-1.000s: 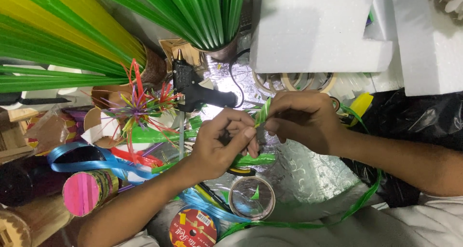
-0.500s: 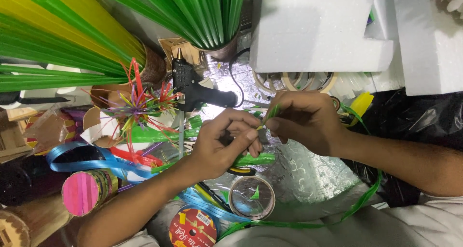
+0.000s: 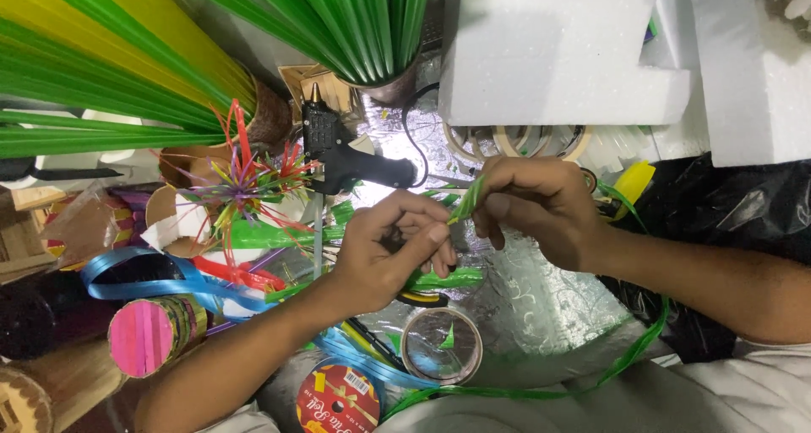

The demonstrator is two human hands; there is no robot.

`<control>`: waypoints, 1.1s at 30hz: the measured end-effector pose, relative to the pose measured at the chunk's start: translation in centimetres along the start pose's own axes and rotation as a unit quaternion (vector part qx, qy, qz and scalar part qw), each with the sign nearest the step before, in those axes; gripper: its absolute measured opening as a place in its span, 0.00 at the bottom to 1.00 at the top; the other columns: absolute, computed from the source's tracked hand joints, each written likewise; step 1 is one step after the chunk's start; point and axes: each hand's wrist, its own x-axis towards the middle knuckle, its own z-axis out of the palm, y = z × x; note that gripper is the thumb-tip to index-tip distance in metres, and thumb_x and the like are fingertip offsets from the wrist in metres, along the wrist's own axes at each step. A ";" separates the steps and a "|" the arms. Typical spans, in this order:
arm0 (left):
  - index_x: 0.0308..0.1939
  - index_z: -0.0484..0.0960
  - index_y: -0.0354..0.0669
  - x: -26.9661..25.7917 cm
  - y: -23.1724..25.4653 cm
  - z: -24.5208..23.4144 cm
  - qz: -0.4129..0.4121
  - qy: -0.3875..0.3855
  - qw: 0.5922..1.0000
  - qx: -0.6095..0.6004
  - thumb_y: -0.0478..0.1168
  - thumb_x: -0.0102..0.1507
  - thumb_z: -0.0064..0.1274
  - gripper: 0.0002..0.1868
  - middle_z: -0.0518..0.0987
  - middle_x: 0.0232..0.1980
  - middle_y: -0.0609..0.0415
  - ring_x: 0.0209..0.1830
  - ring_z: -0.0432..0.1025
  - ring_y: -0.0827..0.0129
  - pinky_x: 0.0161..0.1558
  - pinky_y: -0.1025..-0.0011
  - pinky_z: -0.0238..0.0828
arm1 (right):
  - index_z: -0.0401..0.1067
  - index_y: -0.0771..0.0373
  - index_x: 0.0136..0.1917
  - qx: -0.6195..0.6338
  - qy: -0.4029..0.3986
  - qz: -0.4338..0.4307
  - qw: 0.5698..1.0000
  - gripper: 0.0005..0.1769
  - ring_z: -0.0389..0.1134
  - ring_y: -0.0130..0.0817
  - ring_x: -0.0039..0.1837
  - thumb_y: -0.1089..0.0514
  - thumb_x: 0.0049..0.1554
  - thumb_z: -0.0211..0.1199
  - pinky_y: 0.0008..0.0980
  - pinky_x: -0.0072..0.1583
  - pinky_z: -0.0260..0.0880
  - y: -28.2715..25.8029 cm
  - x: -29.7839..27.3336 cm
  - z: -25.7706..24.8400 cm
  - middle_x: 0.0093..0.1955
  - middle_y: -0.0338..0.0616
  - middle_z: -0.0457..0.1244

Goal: Assembling a decorative upper structure by tying and gluing green plastic ribbons.

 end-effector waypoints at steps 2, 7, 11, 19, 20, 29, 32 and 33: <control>0.49 0.77 0.29 -0.1 0.1 0.0 0.006 0.006 1.000 0.000 0.29 0.70 0.48 0.06 0.84 0.28 0.44 0.22 0.79 0.67 0.23 0.74 0.77 | 0.75 0.73 0.41 -0.008 -0.004 -0.002 1.000 0.12 0.71 0.33 0.30 0.63 0.62 0.57 0.28 0.29 0.73 -0.1 0.3 0.2 0.30 0.50 0.65; 0.48 0.77 0.29 -0.9 -0.1 0.2 0.024 0.015 1.000 0.001 0.30 0.70 0.49 0.06 0.84 0.27 0.44 0.20 0.79 0.66 0.22 0.74 0.76 | 0.74 0.74 0.40 -0.047 0.009 -0.011 0.999 0.07 0.73 0.36 0.32 0.68 0.59 0.60 0.30 0.31 0.75 0.7 0.5 0.5 0.31 0.52 0.65; 0.44 0.79 0.29 -1.3 0.6 1.0 0.094 0.009 0.995 0.013 0.30 0.67 0.53 0.04 0.84 0.25 0.46 0.16 0.78 0.65 0.19 0.71 0.75 | 0.76 0.65 0.55 -0.229 -0.068 -0.117 0.964 0.11 0.72 0.37 0.34 0.66 0.58 0.64 0.32 0.34 0.73 1.6 0.8 1.1 0.40 0.48 0.69; 0.47 0.82 0.35 -2.1 2.4 1.4 0.240 -0.107 0.952 0.158 0.29 0.68 0.54 0.04 0.86 0.35 0.51 0.25 0.79 0.64 0.30 0.70 0.75 | 0.69 0.68 0.69 -0.612 -0.153 -0.252 0.733 0.29 0.68 0.45 0.60 0.51 0.61 0.68 0.34 0.56 0.74 0.0 4.0 5.8 0.67 0.55 0.64; 0.47 0.83 0.36 -2.1 2.4 1.3 0.268 -0.106 0.944 0.163 0.33 0.70 0.51 0.05 0.85 0.35 0.52 0.23 0.76 0.64 0.28 0.69 0.72 | 0.66 0.69 0.71 -0.643 -0.146 -0.236 0.714 0.29 0.65 0.45 0.62 0.50 0.63 0.65 0.36 0.60 0.71 0.3 4.5 6.4 0.67 0.53 0.63; 0.43 0.84 0.35 -1.9 1.5 -0.1 0.377 -0.110 0.897 0.203 0.37 0.71 0.49 0.10 0.84 0.33 0.52 0.26 0.78 0.70 0.27 0.73 0.68 | 0.69 0.61 0.68 -0.824 -0.070 -0.229 0.513 0.21 0.65 0.31 0.51 0.50 0.67 0.52 0.26 0.45 0.67 2.4 6.9 8.2 0.63 0.43 0.65; 0.45 0.85 0.37 -1.9 1.6 -0.4 0.368 -0.124 0.898 0.208 0.39 0.72 0.48 0.12 0.84 0.35 0.53 0.29 0.80 0.71 0.29 0.72 0.71 | 0.68 0.62 0.67 -0.831 -0.069 -0.201 0.515 0.20 0.65 0.30 0.49 0.52 0.65 0.55 0.26 0.35 0.61 3.7 7.2 8.2 0.60 0.40 0.63; 0.46 0.86 0.38 -2.0 1.6 -0.5 0.361 -0.133 0.898 0.214 0.40 0.73 0.47 0.12 0.85 0.35 0.53 0.30 0.80 0.71 0.30 0.72 0.72 | 0.68 0.63 0.67 -0.828 -0.074 -0.187 0.523 0.21 0.65 0.30 0.48 0.53 0.64 0.57 0.26 0.26 0.56 4.2 7.2 8.1 0.59 0.39 0.63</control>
